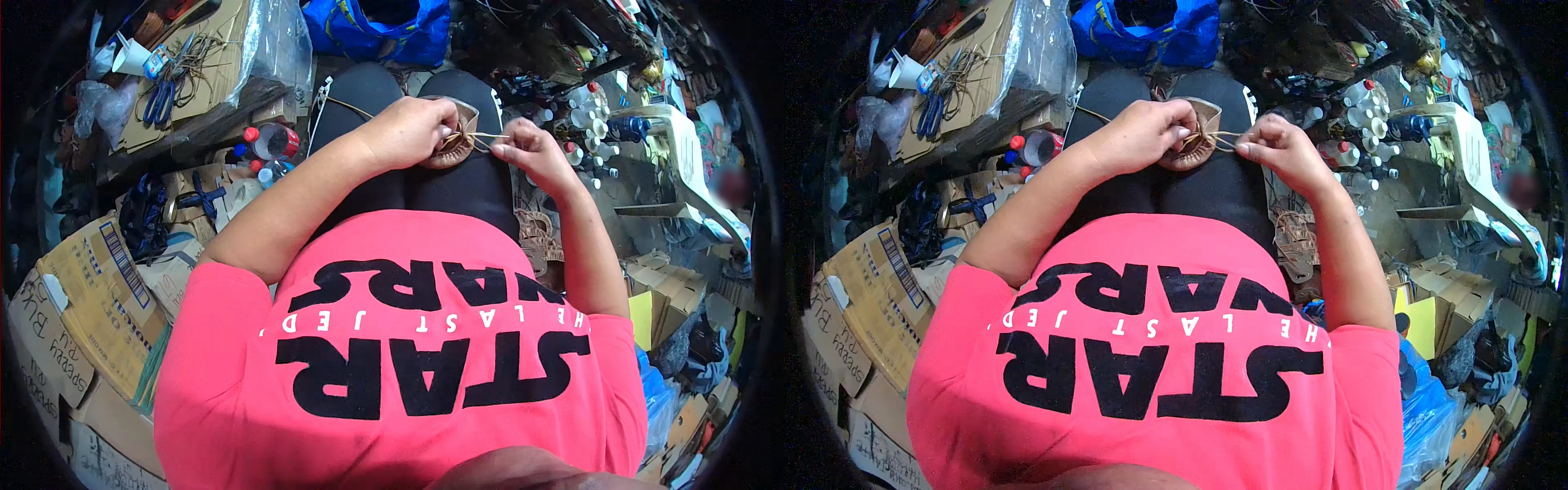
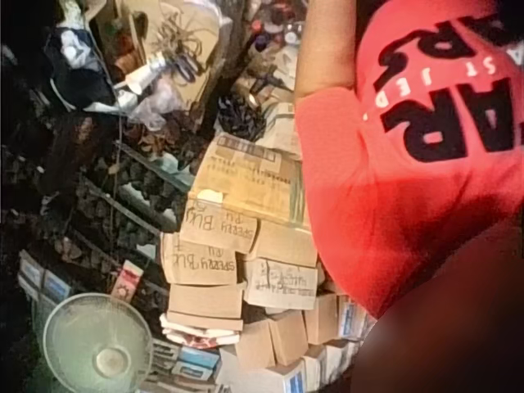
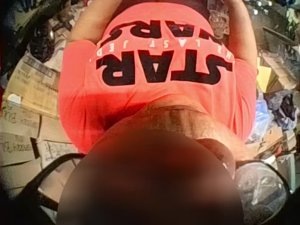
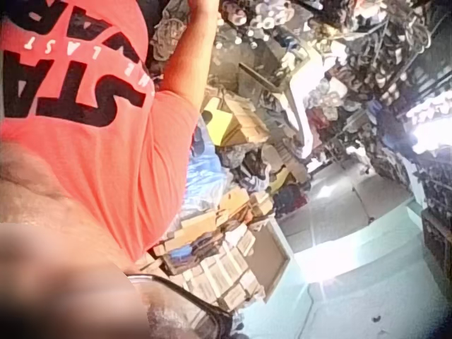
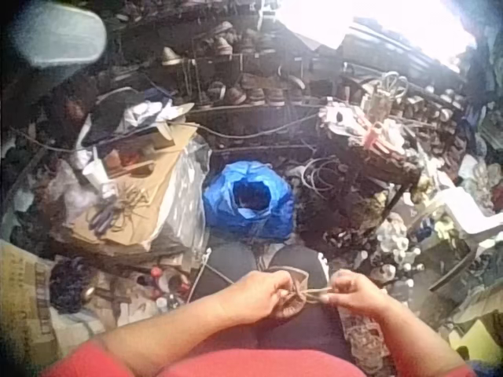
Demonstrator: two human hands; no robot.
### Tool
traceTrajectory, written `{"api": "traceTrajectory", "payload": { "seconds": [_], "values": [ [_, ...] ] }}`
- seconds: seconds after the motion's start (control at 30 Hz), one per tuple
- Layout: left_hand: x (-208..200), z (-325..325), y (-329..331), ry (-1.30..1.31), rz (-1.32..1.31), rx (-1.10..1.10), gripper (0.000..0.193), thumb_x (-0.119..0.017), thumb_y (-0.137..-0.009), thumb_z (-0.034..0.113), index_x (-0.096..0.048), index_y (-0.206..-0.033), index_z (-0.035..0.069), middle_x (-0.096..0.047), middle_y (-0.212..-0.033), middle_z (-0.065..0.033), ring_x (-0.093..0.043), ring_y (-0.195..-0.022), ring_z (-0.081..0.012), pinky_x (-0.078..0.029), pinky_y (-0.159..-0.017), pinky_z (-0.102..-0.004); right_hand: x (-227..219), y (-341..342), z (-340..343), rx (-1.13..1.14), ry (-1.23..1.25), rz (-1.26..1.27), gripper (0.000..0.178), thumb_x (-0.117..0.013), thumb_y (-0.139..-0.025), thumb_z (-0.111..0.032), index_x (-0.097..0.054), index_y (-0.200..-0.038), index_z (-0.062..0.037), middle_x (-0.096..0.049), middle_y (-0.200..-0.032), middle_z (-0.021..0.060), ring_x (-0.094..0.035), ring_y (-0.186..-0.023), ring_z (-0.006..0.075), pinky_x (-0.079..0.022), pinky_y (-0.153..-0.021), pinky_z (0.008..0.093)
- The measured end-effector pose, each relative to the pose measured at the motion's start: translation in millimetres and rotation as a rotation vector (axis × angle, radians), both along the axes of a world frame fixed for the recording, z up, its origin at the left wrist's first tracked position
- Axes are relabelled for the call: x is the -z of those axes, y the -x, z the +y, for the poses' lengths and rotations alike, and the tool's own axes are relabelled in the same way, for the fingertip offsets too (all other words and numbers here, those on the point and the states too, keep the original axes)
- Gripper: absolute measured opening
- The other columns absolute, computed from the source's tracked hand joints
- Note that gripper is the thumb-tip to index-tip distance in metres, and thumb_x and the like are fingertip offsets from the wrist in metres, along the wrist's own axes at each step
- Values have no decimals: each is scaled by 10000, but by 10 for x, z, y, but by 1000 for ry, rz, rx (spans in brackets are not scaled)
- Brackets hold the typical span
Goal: Hand-stitching the leather upper of a moccasin-style shoe.
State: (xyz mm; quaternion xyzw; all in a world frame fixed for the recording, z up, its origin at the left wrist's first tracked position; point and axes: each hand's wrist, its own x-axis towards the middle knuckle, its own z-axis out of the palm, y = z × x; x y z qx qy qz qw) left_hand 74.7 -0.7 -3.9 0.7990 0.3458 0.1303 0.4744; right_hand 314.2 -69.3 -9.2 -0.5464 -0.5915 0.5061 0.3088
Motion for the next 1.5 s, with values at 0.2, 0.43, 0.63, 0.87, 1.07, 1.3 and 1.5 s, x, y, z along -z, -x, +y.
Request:
{"api": "traceTrajectory", "payload": {
  "seconds": [0.2, 0.43, 0.63, 0.87, 1.07, 1.3, 1.5],
  "values": [
    [-19, 48, -61, -256, 68, 124, 110, -554, -854, 125, -562, -931, 46, -623, -852, -180, -615, -801, -349, -476, -679, -399, -309, -264, -33, 118, 200, 134, 166, -624, -857, -128, -581, -984, -31, -546, -894, -27, -510, -826, 55, -406, -766, 207],
    [52, 6, -90, -172, 9, 54, 122, -575, -846, 149, -569, -913, 47, -624, -841, -169, -620, -792, -339, -481, -693, -388, 38, 54, -114, 63, 38, 25, 137, -729, -766, -124, -659, -856, -49, -457, -922, -11, -458, -839, 72, -390, -743, 205],
    [32, 47, -62, -277, 45, 138, 126, -575, -839, 148, -577, -929, 60, -630, -853, -164, -616, -797, -341, -482, -693, -398, -308, -179, -15, 83, -73, 71, 123, -686, -777, -119, -624, -784, -13, -477, -911, 13, -489, -809, 90, -409, -697, 225],
    [25, 53, -65, -412, 97, 146, 87, -568, -836, 156, -576, -874, 77, -617, -781, -173, -605, -766, -362, -478, -671, -431, -445, -83, 222, 106, -470, -691, 159, -660, -791, -223, -666, -863, -82, -587, -985, 93, -587, -882, 242, -447, -722, 340],
    [56, 88, -8, -452, 35, 200, 82, -551, -835, 156, -564, -868, 83, -614, -754, -158, -605, -725, -355, -465, -622, -438, -474, 397, 180, -497, -467, -959, 71, -549, -767, -96, -581, -827, -115, -611, -743, 52, -606, -809, 262, -392, -788, 394],
    [-113, 58, 625, -737, 169, 134, 34, -549, -823, 136, -557, -814, 104, -556, -695, -82, -567, -760, -285, -398, -700, -399, -374, -77, 139, -422, -464, -971, 98, -544, -741, -47, -551, -814, -112, -621, -738, 72, -601, -801, 283, -388, -811, 406],
    [-406, 134, 775, -288, -189, -195, 25, -629, -813, 66, -617, -834, 71, -608, -775, -55, -594, -778, -195, -454, -693, -323, -596, -243, 160, 304, 3, 50, 233, -683, -805, -226, -661, -905, -17, -588, -745, -4, -513, -702, 84, -383, -659, 215]
  ]
}}
